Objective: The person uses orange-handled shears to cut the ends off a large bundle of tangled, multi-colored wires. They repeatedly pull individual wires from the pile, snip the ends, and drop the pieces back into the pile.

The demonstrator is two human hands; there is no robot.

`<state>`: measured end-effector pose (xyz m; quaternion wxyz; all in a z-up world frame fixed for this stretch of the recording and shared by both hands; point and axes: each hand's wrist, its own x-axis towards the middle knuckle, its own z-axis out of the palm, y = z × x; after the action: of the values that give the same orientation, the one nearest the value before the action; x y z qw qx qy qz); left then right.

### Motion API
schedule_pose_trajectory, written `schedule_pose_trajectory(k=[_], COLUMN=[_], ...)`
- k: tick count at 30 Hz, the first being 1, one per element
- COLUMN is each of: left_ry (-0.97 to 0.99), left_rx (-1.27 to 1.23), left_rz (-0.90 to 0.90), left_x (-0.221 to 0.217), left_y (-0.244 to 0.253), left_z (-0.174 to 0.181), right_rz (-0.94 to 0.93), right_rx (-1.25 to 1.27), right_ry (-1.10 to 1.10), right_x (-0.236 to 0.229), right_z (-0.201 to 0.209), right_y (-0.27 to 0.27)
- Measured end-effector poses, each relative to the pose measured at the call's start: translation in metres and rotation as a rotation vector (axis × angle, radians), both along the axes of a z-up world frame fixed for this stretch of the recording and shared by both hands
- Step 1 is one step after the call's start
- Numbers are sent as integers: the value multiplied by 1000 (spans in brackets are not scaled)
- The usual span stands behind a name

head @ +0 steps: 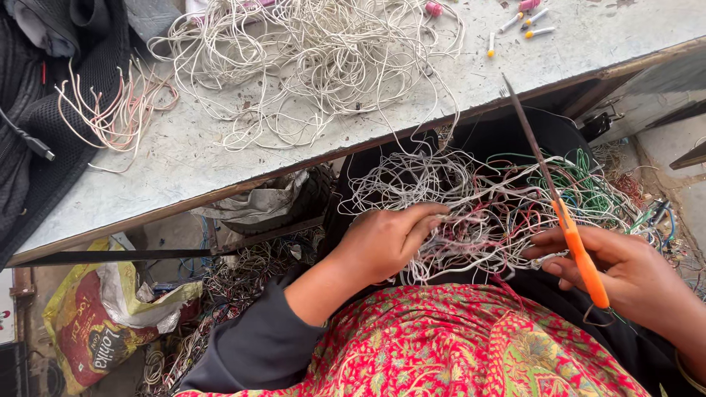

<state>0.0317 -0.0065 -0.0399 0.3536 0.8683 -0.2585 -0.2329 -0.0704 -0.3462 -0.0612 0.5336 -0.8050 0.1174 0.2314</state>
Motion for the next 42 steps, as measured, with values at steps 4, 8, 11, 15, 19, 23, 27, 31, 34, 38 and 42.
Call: schedule_pose_trajectory(k=[4,8,11,15,19,23,27,31,34,38,42], left_ry=[-328,-272,-304,-317,-426,-475,-585,-772,-843,-868,-818], left_rx=[-33,82,80,125,75,115,202,150,31,123,220], left_rz=[-19,-85,-137,-132,-45,-102,-204,-289,-279,-272,-275], left_x=[-5,-4,-2,0,-1,0,-1,-2,-2,-4,-4], left_y=[-3,-3,-2,-6,-13,-13,-13,-17,-15,-18,-19], left_z=[-14,-21,-24,-31,-39,-36,-32,-32,-35,-40,-42], right_rz=[-10,7,30,8,-1,-39,-39,-46,-53,-44,9], right_rx=[-28,-14,6,-4,-31,-55,-47,-29,-23,-28,-51], right_ry=[17,10,0,52,71,96,86,83,82,68,-3], right_x=[1,1,2,3,4,8,9,9,8,5,1], right_z=[1,1,0,3,12,22,27,27,26,26,27], right_y=[3,3,5,8,15,23,25,25,25,24,22])
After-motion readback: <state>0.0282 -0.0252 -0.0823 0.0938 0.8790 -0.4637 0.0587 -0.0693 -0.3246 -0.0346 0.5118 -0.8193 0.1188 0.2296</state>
